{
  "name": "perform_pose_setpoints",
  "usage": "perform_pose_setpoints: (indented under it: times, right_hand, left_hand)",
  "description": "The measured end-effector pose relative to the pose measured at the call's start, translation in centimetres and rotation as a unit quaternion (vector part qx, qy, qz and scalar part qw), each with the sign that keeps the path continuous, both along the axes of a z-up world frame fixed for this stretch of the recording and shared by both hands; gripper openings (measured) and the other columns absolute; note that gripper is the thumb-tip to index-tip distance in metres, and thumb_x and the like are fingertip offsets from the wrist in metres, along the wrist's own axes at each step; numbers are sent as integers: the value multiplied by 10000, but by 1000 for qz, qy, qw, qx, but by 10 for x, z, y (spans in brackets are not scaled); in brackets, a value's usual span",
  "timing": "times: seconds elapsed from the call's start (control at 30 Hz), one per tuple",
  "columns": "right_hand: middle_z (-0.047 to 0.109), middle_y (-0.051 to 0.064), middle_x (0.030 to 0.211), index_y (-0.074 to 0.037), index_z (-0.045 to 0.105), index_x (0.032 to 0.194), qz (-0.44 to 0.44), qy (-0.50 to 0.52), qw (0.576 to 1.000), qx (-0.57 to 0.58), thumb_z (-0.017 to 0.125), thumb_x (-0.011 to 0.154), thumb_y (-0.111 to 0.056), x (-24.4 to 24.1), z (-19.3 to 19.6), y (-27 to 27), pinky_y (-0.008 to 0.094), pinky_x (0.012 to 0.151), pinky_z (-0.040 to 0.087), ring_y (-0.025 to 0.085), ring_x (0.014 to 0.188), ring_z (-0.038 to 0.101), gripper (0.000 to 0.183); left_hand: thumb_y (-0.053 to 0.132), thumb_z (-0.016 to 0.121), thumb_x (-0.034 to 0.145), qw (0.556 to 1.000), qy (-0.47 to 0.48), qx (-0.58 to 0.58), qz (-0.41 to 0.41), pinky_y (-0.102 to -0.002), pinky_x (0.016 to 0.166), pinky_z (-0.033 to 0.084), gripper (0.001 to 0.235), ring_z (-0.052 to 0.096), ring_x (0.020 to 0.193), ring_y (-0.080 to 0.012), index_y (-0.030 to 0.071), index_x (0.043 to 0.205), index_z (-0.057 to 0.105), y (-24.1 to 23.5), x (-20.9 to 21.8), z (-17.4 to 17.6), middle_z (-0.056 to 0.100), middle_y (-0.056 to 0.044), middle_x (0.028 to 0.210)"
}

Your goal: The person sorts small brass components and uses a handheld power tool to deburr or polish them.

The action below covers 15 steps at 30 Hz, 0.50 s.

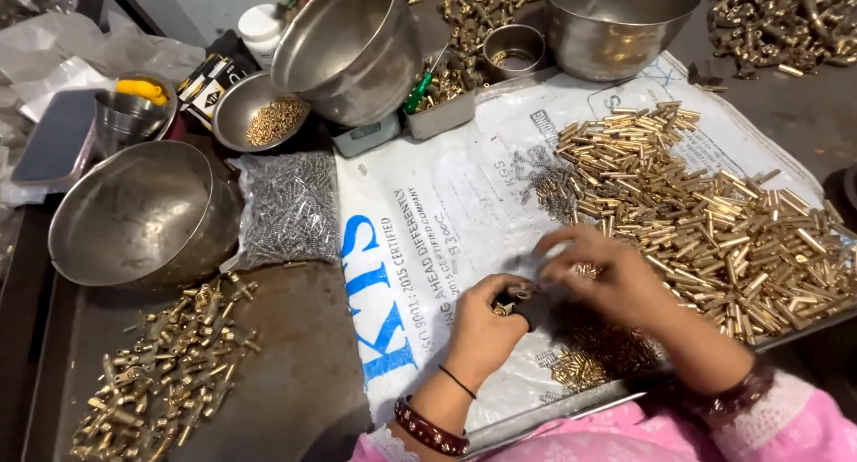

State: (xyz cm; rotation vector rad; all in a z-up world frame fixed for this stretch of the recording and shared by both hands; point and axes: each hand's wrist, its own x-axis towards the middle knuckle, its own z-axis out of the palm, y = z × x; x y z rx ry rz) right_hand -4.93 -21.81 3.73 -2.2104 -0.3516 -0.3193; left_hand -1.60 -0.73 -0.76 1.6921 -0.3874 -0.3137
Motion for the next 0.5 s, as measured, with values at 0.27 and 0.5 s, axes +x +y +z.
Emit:
perform_pose_setpoints:
  times: [0.27, 0.5]
  right_hand:
    - [700, 49, 1221, -156, 805, 1029, -224, 16, 893, -391, 750, 833, -238, 46, -20, -69, 405, 1011, 511, 291, 1156, 629, 219]
    - [740, 56, 1102, -104, 746, 1095, -265, 87, 949, -147, 694, 936, -215, 48, -3, -51, 345, 879, 559, 209, 1004, 690, 200]
  left_hand:
    - [-13, 624, 803, 994, 63, -86, 13, -278, 705, 566, 331, 699, 770, -134, 33, 1094, 773, 4, 5, 9, 748, -57, 893]
    - [60, 712, 846, 998, 56, -33, 0, -237, 635, 525, 218, 622, 696, -70, -2, 1044, 777, 6, 8, 0, 723, -33, 758]
